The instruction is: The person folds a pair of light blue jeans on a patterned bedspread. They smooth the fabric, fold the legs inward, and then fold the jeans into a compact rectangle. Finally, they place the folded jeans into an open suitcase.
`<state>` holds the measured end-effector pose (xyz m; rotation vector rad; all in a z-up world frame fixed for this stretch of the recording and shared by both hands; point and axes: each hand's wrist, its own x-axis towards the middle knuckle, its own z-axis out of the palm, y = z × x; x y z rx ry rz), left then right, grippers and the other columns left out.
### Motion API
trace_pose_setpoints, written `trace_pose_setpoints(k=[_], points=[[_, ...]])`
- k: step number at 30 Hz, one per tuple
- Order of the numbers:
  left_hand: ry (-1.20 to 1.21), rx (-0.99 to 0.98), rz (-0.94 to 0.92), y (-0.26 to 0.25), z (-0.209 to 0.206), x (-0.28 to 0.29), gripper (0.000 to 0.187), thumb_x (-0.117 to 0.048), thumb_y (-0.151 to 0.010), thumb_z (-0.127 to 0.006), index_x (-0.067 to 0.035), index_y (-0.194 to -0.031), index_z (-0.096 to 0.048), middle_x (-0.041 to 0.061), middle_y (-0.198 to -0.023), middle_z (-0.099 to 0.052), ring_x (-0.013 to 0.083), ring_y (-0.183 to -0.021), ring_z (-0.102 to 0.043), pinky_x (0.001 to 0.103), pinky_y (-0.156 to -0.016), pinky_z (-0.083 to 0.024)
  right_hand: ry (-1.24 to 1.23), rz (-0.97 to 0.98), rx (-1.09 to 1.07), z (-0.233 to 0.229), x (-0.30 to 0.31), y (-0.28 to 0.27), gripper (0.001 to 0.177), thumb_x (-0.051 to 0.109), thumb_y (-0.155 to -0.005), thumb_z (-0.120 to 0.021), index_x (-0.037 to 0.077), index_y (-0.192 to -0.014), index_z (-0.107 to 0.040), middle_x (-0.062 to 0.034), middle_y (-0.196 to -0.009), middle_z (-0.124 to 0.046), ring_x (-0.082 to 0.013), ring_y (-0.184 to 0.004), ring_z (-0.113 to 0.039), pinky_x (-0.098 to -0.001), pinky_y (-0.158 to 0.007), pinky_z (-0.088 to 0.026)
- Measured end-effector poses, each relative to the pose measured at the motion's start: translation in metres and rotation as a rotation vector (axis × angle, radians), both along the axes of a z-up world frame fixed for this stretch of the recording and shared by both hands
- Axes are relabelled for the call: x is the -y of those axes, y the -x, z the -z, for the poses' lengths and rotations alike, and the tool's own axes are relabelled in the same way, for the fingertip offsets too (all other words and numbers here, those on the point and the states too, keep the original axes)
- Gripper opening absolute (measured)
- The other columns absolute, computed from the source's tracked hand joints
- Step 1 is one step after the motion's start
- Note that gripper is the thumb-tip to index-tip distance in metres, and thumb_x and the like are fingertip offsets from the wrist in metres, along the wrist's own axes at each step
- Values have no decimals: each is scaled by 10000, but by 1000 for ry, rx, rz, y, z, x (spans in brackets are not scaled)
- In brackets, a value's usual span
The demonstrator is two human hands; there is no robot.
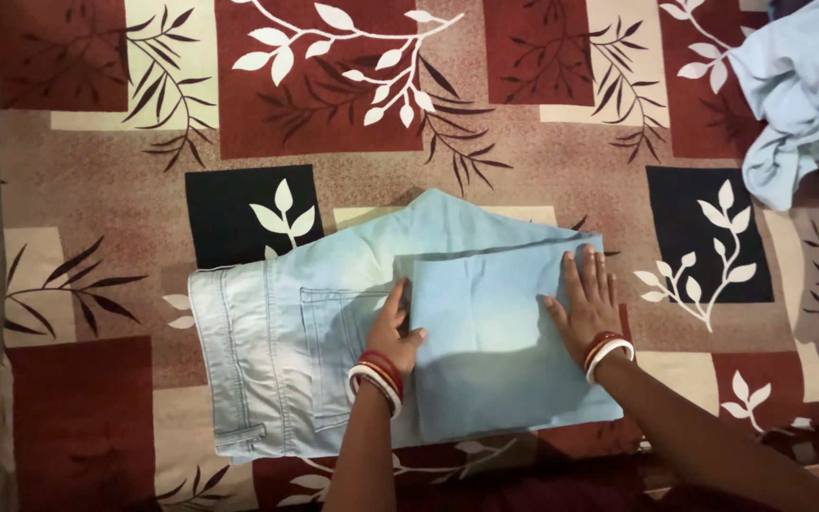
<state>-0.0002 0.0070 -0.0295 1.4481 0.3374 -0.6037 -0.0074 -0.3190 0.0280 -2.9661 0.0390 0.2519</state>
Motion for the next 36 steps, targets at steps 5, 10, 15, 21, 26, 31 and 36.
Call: trace_pose_setpoints(k=[5,10,15,21,26,31,36], points=[[66,15,-17,1,-9,-3,922,111,-806,-651,-202,-1596,-295,161,-1577,-460,311,-1441,-476,392,-1120,-426,42,7,-19,2,-5,-1,795,519,-993,-405,106,-1623,-150,-193,-1705,-31,-350,-1573,-8,-509,-1254,-41],[133,204,-112,14,2,5,850,108,-849,-597,-119,-1598,-266,178,-1609,-420,324,-1443,-490,378,-1136,-410,69,4,-39,0,-3,-2,811,526,-980,-410,112,-1624,-143,-200,-1694,-23,-356,-1567,4,-506,-1247,-41],[-1,171,-104,19,6,13,831,82,-857,-608,-121,-1596,-289,179,-1563,-483,324,-1391,-554,365,-1107,-437,85,-3,-92,-4,4,9,809,535,-971,-398,137,-1620,-125,-167,-1696,-21,-321,-1567,11,-485,-1249,-25],[-101,125,-137,22,-1,15,811,5,-867,-649,-135,-1583,-296,168,-1535,-491,319,-1370,-543,374,-1088,-452,113,-81,-80,-4,12,48,850,561,-947,-387,111,-1610,-106,-183,-1676,-17,-319,-1543,14,-474,-1216,-14],[-165,213,-128,41,-12,19,802,-51,-861,-717,-111,-1558,-325,189,-1513,-522,331,-1364,-552,392,-1102,-449,103,-100,-54,-3,18,78,832,582,-954,-380,139,-1606,-114,-168,-1679,-32,-308,-1551,4,-464,-1231,-35],[-240,65,-50,66,-49,13,843,-58,-837,-710,-141,-1576,-311,184,-1523,-510,308,-1377,-534,400,-1119,-425,110,-89,-72,1,20,87,847,602,-945,-364,142,-1609,-111,-160,-1683,-31,-303,-1549,3,-469,-1224,-47],[-240,-15,31,85,-71,9,956,-82,-786,-752,-152,-1590,-240,187,-1478,-551,307,-1325,-595,376,-1107,-474,108,-89,-62,1,23,101,859,628,-934,-368,156,-1606,-119,-158,-1679,-46,-323,-1547,-10,-503,-1214,-58]])
